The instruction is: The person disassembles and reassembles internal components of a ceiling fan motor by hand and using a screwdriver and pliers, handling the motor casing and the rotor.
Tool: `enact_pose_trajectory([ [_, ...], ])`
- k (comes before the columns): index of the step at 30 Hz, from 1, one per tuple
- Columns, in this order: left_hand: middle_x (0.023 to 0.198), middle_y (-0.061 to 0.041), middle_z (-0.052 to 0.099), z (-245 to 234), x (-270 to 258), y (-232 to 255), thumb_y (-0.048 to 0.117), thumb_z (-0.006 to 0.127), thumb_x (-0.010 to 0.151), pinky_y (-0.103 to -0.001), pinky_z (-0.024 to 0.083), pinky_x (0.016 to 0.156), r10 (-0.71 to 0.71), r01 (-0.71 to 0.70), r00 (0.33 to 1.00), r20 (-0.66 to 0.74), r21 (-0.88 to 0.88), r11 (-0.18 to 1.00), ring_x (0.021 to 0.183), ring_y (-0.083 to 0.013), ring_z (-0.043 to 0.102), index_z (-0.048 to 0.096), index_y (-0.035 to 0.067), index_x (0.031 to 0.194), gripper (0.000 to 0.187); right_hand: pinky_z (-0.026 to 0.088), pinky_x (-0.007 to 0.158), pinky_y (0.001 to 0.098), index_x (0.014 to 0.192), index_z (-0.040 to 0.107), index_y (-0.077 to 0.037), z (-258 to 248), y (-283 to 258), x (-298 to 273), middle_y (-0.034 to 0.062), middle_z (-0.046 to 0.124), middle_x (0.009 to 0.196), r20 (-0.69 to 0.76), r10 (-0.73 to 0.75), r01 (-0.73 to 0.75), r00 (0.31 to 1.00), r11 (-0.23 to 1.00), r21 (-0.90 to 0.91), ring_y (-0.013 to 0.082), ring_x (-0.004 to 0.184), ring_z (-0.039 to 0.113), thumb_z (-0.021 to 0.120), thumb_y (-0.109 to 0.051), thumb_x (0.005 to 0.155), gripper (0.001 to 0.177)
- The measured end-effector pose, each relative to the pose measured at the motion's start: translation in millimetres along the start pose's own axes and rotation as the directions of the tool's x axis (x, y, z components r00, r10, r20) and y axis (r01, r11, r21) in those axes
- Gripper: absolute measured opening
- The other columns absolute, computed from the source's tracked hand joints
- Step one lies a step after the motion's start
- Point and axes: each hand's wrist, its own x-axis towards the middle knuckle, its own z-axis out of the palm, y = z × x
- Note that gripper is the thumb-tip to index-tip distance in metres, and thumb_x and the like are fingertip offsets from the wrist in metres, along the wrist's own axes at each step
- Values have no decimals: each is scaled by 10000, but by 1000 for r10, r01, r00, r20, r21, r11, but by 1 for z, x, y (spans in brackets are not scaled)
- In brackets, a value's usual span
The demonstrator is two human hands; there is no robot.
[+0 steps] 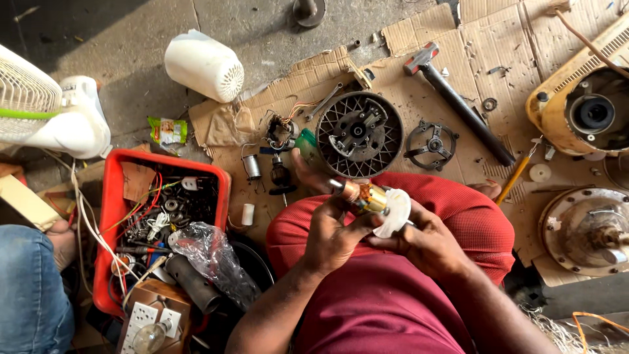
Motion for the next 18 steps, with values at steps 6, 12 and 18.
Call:
enact_pose_trajectory([
  [6,1282,-107,711,-1,10,14,251,861,874,-372,517,1150,267,-299,953,140,317,900,1266,-218,675,666,43,1242,466,494,1067,523,1475,443,97,-19,-6,-9,215,614,1380,-88,-23,24,996,1000,12,324,1220,634,853,-216,832,824],
  [12,1166,-115,691,-29,40,2,267,978,668,-618,80,1322,490,-303,865,-106,669,679,1080,-235,644,564,15,1391,870,573,965,433,1470,494,32,6,-103,-4,194,670,1324,-354,-298,-30,886,726,-687,275,1138,691,817,-121,704,846],
  [18,1316,-182,650,-26,88,-34,208,1000,495,-541,219,1131,430,-75,842,-327,717,693,1164,-317,644,526,1,1373,1019,614,843,398,1387,678,-134,132,-159,50,118,754,1160,-24,-350,-195,937,-463,-865,240,988,740,897,-263,730,705],
])
